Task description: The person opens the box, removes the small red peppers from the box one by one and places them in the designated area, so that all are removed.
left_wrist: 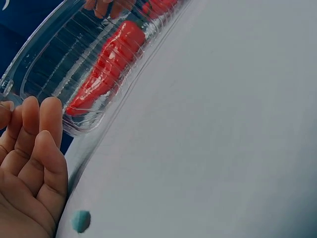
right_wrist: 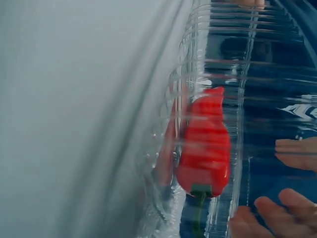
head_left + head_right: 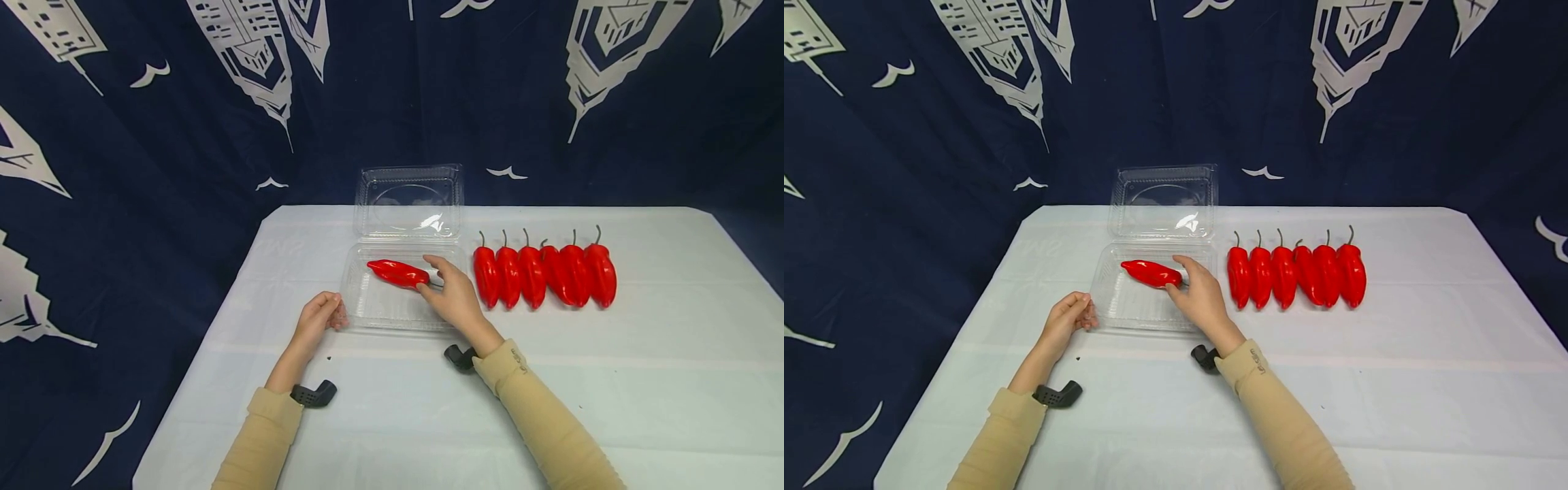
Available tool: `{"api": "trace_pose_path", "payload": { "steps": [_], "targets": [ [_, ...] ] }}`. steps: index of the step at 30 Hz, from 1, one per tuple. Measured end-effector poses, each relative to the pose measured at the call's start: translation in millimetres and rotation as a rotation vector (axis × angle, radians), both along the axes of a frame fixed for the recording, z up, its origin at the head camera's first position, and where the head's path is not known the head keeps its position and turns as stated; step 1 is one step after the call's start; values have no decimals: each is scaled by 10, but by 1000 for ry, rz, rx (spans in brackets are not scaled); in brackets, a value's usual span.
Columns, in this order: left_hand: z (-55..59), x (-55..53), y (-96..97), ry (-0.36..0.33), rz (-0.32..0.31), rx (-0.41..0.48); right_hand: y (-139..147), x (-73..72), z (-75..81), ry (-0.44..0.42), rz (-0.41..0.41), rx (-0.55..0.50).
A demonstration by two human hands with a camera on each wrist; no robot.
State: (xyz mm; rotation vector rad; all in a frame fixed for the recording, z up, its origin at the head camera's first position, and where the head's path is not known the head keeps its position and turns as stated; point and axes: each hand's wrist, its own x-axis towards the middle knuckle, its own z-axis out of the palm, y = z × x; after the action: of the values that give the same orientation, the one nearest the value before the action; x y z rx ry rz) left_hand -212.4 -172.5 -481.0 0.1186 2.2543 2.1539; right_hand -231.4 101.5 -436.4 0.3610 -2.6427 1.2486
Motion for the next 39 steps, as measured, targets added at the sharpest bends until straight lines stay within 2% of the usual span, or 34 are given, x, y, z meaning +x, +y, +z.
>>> {"api": "trace_pose_path", "payload": {
  "steps": [14, 22, 39],
  "targets": [
    [4, 6, -5, 6, 1, -1, -25, -43, 16, -49, -17, 21],
    [1, 6, -6, 11, 3, -11, -41, -64, -5, -36, -3, 129],
    [21, 3, 7, -25, 10, -6, -58, -61, -20, -50, 42, 205]
  ]
}}
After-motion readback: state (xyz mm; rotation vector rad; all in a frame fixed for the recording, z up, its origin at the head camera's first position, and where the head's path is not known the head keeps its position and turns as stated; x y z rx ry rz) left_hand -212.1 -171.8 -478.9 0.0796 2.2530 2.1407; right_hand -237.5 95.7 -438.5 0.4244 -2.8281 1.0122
